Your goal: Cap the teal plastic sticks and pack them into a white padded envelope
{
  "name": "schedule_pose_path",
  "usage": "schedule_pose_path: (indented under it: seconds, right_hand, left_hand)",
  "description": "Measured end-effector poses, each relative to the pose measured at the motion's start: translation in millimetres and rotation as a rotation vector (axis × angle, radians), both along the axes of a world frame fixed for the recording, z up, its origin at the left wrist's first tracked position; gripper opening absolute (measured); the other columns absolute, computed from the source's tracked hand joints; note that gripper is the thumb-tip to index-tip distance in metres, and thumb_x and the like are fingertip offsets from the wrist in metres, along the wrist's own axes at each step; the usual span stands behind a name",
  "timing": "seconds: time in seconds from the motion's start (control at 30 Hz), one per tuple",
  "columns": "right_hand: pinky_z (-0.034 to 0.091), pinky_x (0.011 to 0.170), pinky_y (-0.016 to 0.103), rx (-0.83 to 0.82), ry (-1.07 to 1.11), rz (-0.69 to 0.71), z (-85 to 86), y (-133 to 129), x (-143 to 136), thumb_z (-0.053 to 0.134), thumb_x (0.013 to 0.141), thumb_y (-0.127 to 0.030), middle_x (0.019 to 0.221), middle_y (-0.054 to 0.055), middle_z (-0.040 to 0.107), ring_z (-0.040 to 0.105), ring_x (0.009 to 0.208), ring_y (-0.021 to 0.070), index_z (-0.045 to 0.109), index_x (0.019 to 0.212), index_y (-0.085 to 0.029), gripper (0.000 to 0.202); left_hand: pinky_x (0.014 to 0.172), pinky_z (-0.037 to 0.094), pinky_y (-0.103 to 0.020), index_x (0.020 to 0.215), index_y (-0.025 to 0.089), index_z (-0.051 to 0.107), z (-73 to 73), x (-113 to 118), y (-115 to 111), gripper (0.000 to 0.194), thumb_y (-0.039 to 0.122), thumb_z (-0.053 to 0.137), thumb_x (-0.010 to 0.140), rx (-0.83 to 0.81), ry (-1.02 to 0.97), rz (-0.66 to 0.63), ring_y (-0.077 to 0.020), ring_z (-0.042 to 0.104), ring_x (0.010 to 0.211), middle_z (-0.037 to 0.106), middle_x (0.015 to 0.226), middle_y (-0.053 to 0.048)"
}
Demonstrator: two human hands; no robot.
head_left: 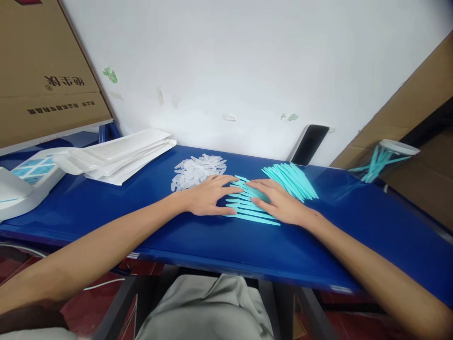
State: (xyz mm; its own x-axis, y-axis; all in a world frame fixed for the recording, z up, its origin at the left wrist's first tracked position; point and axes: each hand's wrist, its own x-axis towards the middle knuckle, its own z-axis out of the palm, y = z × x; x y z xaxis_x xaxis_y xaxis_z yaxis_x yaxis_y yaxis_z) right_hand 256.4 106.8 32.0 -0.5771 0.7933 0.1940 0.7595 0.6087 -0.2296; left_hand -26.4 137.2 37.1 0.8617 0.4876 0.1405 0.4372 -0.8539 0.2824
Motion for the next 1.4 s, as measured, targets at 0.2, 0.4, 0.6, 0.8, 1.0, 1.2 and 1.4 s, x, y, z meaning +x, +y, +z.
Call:
schedule_pose_path:
  seconds: [0.2, 0.4, 0.6, 0.8, 1.0, 1.2, 1.4]
  right_hand:
    - [0.037, 0.116, 0.057, -0.025, -0.031, 0.01, 1.1, -1.7, -0.3, 0.037, 0.104, -0.061, 0.153, 0.015, 0.054, 0.047, 0.142, 0.0341, 0.052, 0.151, -0.023, 0.063]
    - [0.035, 0.116, 0.063, -0.028, -0.066, -0.002, 0.1, -2.6, -2.7, 0.043, 0.099, -0.068, 0.156, 0.016, 0.049, 0.046, 0.141, 0.0378, 0.048, 0.155, -0.026, 0.07]
    - [0.034, 0.113, 0.067, -0.012, -0.076, 0.005, 1.8, -5.7, -6.5, 0.048, 0.097, -0.07, 0.16, 0.016, 0.044, 0.041, 0.144, 0.0403, 0.047, 0.156, -0.03, 0.072]
    - [0.038, 0.112, 0.063, 0.038, -0.025, 0.032, -1.4, -3.5, -4.4, 0.041, 0.103, -0.06, 0.156, 0.016, 0.048, 0.045, 0.142, 0.0377, 0.049, 0.154, -0.026, 0.061]
    - [0.04, 0.112, 0.06, 0.069, -0.006, 0.045, -3.3, -1.5, -3.6, 0.044, 0.104, -0.051, 0.152, 0.017, 0.052, 0.048, 0.14, 0.0368, 0.053, 0.151, -0.024, 0.054]
    - [0.039, 0.112, 0.06, 0.06, -0.027, 0.03, -3.6, -1.1, -3.5, 0.047, 0.103, -0.053, 0.153, 0.015, 0.051, 0.046, 0.14, 0.0365, 0.051, 0.153, -0.027, 0.056]
    - [0.039, 0.111, 0.061, 0.043, -0.037, 0.046, -3.4, -1.7, -4.7, 0.045, 0.103, -0.055, 0.155, 0.016, 0.05, 0.045, 0.141, 0.0365, 0.05, 0.153, -0.026, 0.058]
  left_hand:
    - [0.123, 0.027, -0.058, 0.153, 0.025, 0.047, -4.6, -0.9, 2.4, 0.062, 0.06, 0.046, 0.102, 0.053, -0.032, -0.013, -0.0369, 0.034, 0.151, 0.036, 0.164, -0.018]
    - [0.121, 0.029, -0.062, 0.152, 0.024, 0.049, -7.5, -1.9, 4.5, 0.058, 0.056, 0.047, 0.103, 0.081, -0.058, -0.028, -0.0385, 0.037, 0.148, 0.039, 0.161, -0.019]
    - [0.119, 0.032, -0.061, 0.15, 0.022, 0.05, -8.1, -1.6, 4.8, 0.058, 0.056, 0.044, 0.104, 0.088, -0.059, -0.032, -0.0377, 0.039, 0.147, 0.041, 0.159, -0.021]
    - [0.119, 0.031, -0.061, 0.149, 0.023, 0.051, -6.2, -1.6, 3.5, 0.055, 0.055, 0.044, 0.105, 0.077, -0.061, -0.037, -0.0369, 0.04, 0.146, 0.041, 0.159, -0.02]
    - [0.119, 0.033, -0.057, 0.14, 0.022, 0.059, -2.7, 0.2, 1.4, 0.047, 0.05, 0.047, 0.104, 0.1, -0.088, -0.077, -0.0354, 0.046, 0.141, 0.048, 0.155, -0.019]
    - [0.117, 0.035, -0.056, 0.139, 0.023, 0.06, -4.3, -0.7, 3.1, 0.046, 0.05, 0.047, 0.104, 0.11, -0.107, -0.072, -0.0344, 0.048, 0.138, 0.05, 0.152, -0.018]
    - [0.117, 0.035, -0.055, 0.139, 0.022, 0.059, -3.6, 0.0, 2.9, 0.046, 0.049, 0.046, 0.104, 0.117, -0.089, -0.083, -0.0336, 0.05, 0.136, 0.052, 0.15, -0.017]
